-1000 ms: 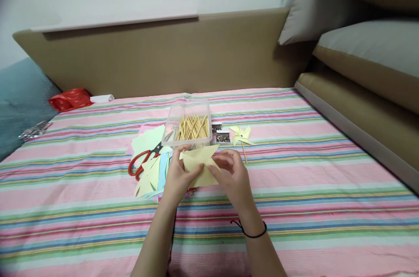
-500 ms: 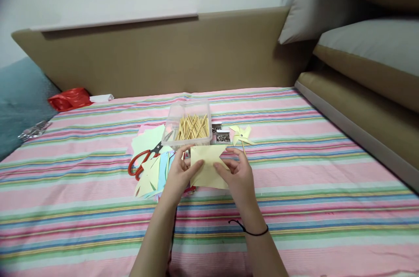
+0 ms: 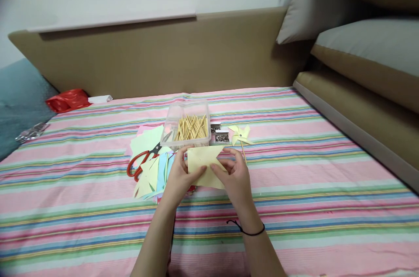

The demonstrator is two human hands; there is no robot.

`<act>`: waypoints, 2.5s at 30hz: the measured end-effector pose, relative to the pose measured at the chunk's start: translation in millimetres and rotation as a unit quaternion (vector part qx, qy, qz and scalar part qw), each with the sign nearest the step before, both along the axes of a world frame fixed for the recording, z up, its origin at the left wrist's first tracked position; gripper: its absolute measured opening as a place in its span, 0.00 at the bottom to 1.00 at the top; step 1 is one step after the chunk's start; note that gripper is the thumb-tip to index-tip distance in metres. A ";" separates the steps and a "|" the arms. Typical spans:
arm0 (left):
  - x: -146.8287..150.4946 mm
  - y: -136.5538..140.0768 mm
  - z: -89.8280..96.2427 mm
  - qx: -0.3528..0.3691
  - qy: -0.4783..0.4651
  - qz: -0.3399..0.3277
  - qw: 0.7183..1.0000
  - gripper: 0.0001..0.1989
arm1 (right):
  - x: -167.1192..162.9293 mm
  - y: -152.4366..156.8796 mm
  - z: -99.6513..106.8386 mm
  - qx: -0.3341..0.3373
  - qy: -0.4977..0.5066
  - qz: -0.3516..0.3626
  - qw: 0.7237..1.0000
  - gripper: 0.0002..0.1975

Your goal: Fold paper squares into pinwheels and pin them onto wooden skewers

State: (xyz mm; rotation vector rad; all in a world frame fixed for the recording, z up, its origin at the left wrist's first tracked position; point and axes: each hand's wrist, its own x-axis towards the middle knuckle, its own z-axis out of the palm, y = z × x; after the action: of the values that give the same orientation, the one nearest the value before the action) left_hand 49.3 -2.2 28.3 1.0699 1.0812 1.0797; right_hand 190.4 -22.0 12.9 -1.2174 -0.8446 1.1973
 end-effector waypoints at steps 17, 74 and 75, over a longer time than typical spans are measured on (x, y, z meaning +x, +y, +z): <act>-1.7 1.6 -6.9 0.002 0.002 0.002 1.000 0.30 | -1.1 0.9 0.9 -0.005 -0.007 -0.001 1.000 0.28; -24.6 5.0 11.4 0.066 0.078 -0.168 0.980 0.19 | 19.1 -3.5 4.1 -0.073 0.032 0.164 0.983 0.31; -24.1 4.7 11.5 0.058 0.078 -0.173 0.980 0.20 | 19.0 -3.4 4.0 -0.071 0.027 0.163 0.984 0.31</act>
State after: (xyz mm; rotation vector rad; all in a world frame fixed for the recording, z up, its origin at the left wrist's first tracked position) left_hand 25.2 2.5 39.9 1.3976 0.9177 0.7971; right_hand 209.4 -25.4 16.8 -1.1843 -0.9556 1.5702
